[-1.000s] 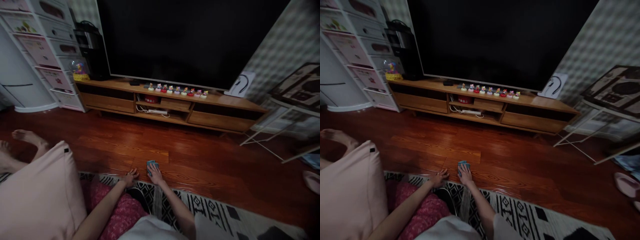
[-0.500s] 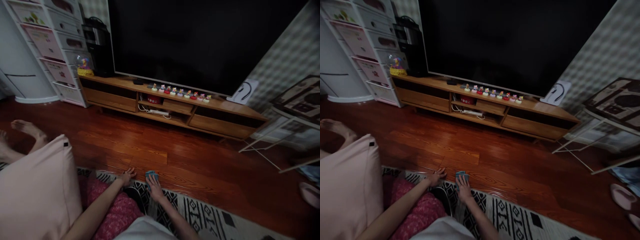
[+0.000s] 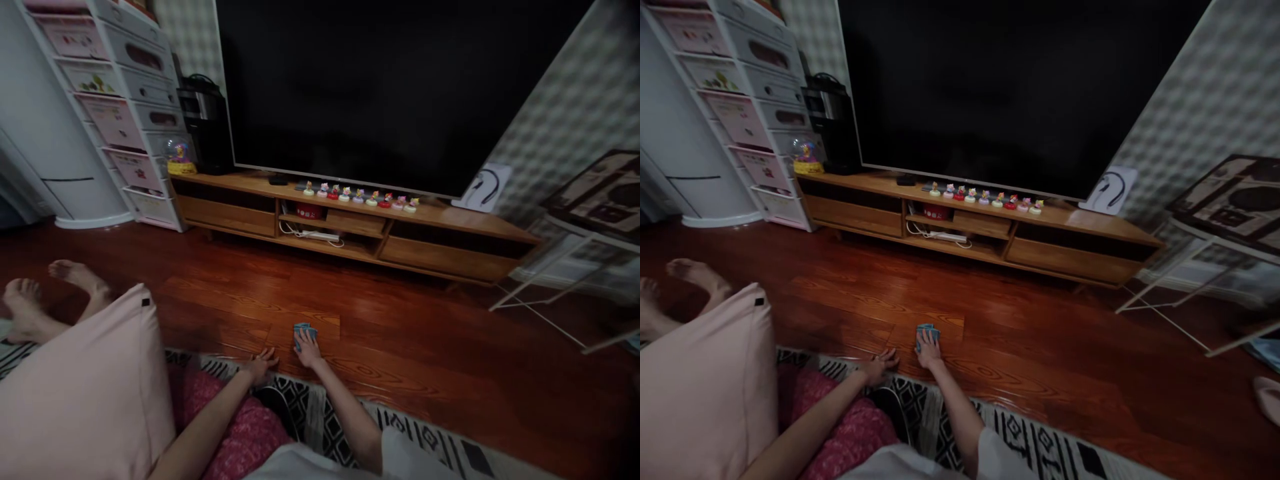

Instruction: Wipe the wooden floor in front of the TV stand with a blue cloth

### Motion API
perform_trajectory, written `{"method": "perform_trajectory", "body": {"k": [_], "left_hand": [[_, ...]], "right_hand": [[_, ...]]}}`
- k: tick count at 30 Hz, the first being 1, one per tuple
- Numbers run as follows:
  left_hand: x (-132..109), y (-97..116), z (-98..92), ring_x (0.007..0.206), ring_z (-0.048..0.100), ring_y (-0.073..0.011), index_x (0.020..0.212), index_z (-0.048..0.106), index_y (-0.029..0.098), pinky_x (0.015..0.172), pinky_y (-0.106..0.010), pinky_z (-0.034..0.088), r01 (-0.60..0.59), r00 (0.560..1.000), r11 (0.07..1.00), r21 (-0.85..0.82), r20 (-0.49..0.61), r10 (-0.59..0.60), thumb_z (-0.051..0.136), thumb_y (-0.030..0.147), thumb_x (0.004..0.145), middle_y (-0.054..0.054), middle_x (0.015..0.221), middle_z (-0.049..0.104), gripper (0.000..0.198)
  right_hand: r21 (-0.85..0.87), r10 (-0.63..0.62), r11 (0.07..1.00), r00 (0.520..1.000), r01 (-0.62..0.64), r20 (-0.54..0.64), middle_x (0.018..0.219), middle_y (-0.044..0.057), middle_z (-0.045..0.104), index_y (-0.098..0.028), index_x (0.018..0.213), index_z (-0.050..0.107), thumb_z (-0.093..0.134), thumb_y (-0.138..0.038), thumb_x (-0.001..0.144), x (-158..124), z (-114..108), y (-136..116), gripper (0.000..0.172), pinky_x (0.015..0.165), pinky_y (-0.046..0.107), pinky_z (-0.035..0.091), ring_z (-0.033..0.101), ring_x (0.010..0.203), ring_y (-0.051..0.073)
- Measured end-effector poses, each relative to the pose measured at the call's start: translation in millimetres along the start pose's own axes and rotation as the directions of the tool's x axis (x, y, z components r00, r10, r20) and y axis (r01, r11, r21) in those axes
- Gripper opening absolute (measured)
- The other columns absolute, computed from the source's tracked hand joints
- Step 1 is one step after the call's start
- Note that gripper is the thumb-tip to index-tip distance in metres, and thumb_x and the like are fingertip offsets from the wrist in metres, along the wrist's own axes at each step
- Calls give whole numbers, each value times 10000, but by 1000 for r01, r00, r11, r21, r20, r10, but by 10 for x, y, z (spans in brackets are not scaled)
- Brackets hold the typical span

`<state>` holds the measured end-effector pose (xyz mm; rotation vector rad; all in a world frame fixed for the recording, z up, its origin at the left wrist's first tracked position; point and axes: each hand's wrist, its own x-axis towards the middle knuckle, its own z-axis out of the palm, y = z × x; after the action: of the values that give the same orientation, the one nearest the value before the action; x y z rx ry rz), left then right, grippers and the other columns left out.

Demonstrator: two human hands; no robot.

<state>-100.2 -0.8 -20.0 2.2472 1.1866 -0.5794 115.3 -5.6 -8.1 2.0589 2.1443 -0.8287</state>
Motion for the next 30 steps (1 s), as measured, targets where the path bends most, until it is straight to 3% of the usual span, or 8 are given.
{"method": "perform_trajectory", "body": {"k": [4, 7, 9, 12, 17, 20, 24, 30], "left_hand": [[-26, 32, -23, 1534, 111, -322, 1564, 309, 320, 1178, -640, 220, 11, 1000, 1000, -17, -2, -11, 568, 263, 824, -74, 1682, 82, 786], [-45, 32, -24, 1534, 113, -322, 1562, 320, 310, 1184, -629, 216, 3, 1000, 1000, -29, -11, -4, 570, 266, 815, -72, 1682, 80, 789], [-45, 21, -16, 1533, 115, -327, 1560, 329, 304, 1184, -631, 211, 4, 1000, 1000, -30, -16, -5, 570, 281, 816, -75, 1682, 85, 783], [-32, 1, -3, 1531, 121, -338, 1561, 321, 326, 1174, -648, 213, 2, 1000, 1000, -25, -19, -2, 573, 327, 824, -64, 1683, 84, 779], [-17, -5, -8, 1533, 112, -343, 1568, 295, 334, 1161, -663, 228, -5, 1000, 1000, 18, -5, 5, 561, 345, 828, -62, 1684, 62, 787], [-13, 3, -12, 1534, 100, -336, 1571, 295, 318, 1170, -654, 212, 10, 1000, 1000, 22, 0, -10, 565, 305, 819, -74, 1684, 64, 799], [3, 2, -2, 1532, 118, -337, 1565, 307, 325, 1165, -664, 217, 14, 1000, 1000, 21, -11, -14, 556, 273, 805, -68, 1681, 84, 802], [-20, 10, -8, 1526, 148, -361, 1559, 327, 321, 1157, -674, 232, -4, 1000, 1000, 2, -21, 4, 555, 334, 830, -67, 1679, 87, 764]], "right_hand": [[-39, -52, 998, 999, 53, 15, 1672, 9, 153, -303, 1582, 285, 442, -294, 940, -396, 409, 227, 661, 1228, 467, 177, 123, 1545, 236], [-43, -51, 998, 998, 52, 21, 1673, -15, 119, -309, 1593, 244, 454, -251, 900, -734, 766, 388, 727, 1236, 467, 162, 89, 1548, 234], [-30, -36, 999, 999, 36, 6, 1674, -35, 91, -318, 1600, 205, 439, -250, 903, -856, 887, 412, 739, 1244, 460, 134, 62, 1549, 226], [-2, 1, 1000, 999, -1, -45, 1677, -27, 82, -302, 1601, 217, 397, -325, 953, -779, 813, 324, 673, 1248, 451, 111, 41, 1551, 232], [20, 32, 999, 994, -31, -108, 1683, 8, 66, -246, 1604, 217, 394, -342, 975, -252, 301, 96, 660, 1247, 436, 88, 36, 1553, 228], [22, 32, 999, 994, -30, -102, 1685, 16, 76, -249, 1601, 223, 402, -344, 982, -58, 129, 39, 652, 1243, 439, 103, 52, 1553, 224], [-11, -31, 999, 996, 31, -82, 1678, 33, 138, -252, 1590, 268, 420, -330, 972, -172, 337, 163, 641, 1239, 450, 136, 95, 1549, 236], [-18, -60, 998, 997, 59, -40, 1668, -13, 157, -296, 1588, 270, 441, -297, 938, -763, 933, 456, 673, 1248, 452, 152, 99, 1547, 247]]}}
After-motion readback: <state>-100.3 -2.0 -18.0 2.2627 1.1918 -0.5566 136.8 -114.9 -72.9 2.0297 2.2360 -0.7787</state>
